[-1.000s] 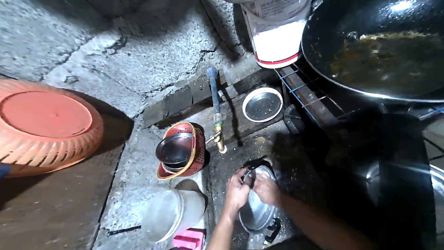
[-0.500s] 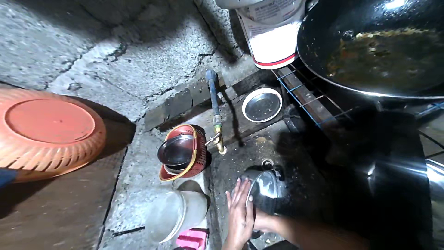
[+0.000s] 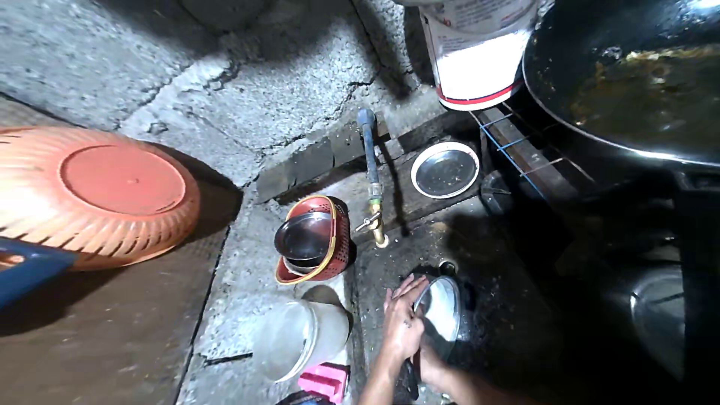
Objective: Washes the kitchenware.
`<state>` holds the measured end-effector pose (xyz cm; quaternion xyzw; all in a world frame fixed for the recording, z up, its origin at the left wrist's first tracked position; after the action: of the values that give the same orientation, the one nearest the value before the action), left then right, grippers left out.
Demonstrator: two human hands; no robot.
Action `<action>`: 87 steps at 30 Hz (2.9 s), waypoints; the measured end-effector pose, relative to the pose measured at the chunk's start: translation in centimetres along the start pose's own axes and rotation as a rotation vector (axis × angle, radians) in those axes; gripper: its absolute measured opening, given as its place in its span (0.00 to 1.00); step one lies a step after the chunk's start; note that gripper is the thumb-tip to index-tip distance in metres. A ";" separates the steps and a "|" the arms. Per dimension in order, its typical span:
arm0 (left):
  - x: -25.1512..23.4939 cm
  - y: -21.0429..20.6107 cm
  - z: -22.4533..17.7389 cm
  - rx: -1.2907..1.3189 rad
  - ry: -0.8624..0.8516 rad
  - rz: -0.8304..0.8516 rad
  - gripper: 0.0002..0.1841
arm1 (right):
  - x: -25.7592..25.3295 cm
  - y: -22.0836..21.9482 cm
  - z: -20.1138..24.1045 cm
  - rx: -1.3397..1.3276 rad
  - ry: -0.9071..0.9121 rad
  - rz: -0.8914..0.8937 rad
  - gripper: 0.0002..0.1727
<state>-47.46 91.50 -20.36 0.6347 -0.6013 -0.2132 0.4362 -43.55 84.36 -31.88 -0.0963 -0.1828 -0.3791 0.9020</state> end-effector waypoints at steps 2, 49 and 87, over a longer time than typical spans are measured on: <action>-0.1 0.0 0.0 0.021 0.006 -0.011 0.28 | 0.6 -0.4 0.1 -0.183 -0.010 0.098 0.22; 9.0 -6.6 16.6 0.756 0.459 -0.512 0.32 | -1.8 1.9 -0.9 1.555 -0.014 0.524 0.35; 8.7 -5.8 17.9 0.601 0.479 -0.464 0.28 | -1.8 1.1 -0.5 1.704 -0.032 0.699 0.30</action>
<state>-56.73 77.30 -32.26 0.8828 -0.3603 0.0317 0.2997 -43.77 86.12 -33.11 0.5455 -0.3732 0.1792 0.7287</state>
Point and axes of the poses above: each hand's wrist, its own x-axis away from the middle knuckle, its own y-axis out of the back of the hand, z = x × y, the point moved 10 cm from there along -x, towards the middle knuckle, and after that the axes turned 1 degree about x, right-handed, at the moved point
